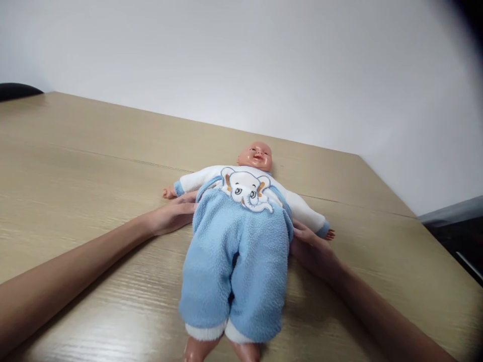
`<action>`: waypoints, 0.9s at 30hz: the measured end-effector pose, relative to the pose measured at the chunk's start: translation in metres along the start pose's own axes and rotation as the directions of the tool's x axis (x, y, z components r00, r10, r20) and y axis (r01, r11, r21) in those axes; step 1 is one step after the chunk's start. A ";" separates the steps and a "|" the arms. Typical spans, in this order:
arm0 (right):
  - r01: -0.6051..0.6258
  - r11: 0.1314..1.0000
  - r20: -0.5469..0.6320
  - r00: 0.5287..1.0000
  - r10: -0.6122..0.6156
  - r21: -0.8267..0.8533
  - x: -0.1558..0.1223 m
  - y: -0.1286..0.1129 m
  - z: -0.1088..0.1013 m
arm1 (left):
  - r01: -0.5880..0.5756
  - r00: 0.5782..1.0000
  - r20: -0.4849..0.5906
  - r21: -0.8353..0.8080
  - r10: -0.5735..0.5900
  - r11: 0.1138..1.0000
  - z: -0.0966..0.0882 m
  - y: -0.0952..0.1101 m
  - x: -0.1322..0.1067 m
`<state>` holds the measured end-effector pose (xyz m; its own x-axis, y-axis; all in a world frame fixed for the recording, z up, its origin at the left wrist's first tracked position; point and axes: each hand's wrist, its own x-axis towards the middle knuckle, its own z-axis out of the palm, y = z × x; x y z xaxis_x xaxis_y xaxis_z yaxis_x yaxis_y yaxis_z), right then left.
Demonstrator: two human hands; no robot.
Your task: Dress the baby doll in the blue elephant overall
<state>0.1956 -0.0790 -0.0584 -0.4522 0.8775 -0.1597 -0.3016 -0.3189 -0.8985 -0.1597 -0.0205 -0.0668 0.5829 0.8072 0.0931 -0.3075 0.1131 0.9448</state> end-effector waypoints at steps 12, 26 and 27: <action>0.063 0.998 -0.240 0.969 -0.061 -0.003 0.010 0.005 0.016 | 0.039 0.985 -0.149 -0.286 -0.085 0.958 0.024 -0.002 0.010; 0.077 0.788 -0.299 0.899 -0.319 -0.611 0.006 -0.001 0.004 | 0.054 0.990 -0.139 0.398 0.003 0.916 0.014 0.024 0.003; 0.084 0.764 -0.270 0.906 -0.326 -0.639 0.005 -0.004 0.005 | 0.044 0.992 -0.128 0.439 0.014 0.897 0.016 0.028 0.003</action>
<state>0.1904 -0.0756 -0.0538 -0.0848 0.9957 0.0378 0.2681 0.0594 -0.9615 -0.1547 -0.0242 -0.0350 0.4775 0.8763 0.0649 0.0802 -0.1170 0.9899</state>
